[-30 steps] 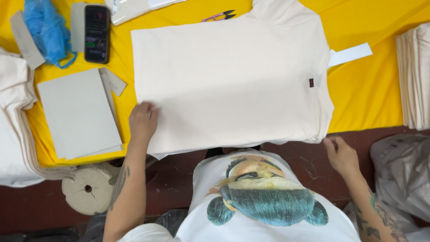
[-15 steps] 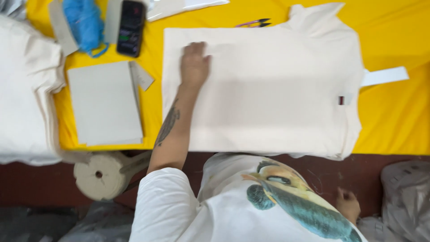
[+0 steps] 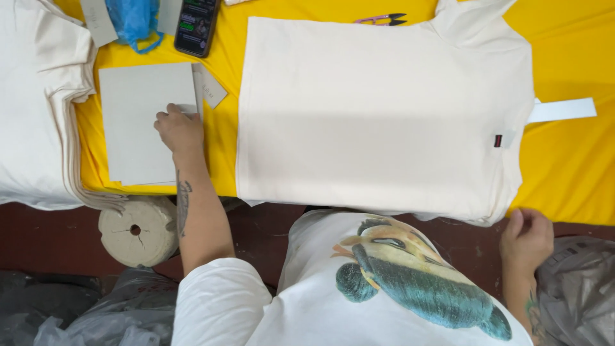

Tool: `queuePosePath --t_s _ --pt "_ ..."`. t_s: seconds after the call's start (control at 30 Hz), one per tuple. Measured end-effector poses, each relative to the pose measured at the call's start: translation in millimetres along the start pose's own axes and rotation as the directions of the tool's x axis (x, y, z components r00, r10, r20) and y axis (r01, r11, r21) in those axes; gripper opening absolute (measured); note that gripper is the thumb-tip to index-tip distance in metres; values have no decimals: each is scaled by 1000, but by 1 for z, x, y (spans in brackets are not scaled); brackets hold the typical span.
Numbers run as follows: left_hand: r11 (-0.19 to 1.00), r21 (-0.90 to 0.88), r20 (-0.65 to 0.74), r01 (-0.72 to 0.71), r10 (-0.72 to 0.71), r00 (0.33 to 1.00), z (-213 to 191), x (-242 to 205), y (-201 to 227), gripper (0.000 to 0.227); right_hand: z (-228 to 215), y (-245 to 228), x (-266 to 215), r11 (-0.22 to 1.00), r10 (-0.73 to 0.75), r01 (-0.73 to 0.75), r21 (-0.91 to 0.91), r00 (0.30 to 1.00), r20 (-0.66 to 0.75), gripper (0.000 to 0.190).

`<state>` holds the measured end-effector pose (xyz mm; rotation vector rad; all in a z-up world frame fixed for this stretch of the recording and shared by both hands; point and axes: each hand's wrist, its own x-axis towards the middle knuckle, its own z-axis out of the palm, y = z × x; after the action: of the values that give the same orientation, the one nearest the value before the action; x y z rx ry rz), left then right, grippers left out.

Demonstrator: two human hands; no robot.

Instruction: Folding white t-shirts using a rectangular folding template on a yellow work table to ensure uniform size.

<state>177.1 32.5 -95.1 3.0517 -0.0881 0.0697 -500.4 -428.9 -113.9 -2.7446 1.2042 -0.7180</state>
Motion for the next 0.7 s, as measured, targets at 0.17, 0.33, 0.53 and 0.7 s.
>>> queuePosePath --t_s 0.17,0.33,0.53,0.7 --pt "999 19 85 31 -32 996 0 2 -7 46 7 -31 22 993 -88 88 -82 996 -6 29" --pt "999 -19 52 -40 41 998 7 13 -23 33 0 -37 24 997 -61 61 43 998 -20 38" --pt "977 140 -453 -159 206 868 -14 23 -32 11 -2 -38 26 994 -40 45 98 998 -48 36" --pt "608 52 -361 -792 751 553 -88 -135 149 14 -10 -97 51 826 303 -275 493 953 23 23"
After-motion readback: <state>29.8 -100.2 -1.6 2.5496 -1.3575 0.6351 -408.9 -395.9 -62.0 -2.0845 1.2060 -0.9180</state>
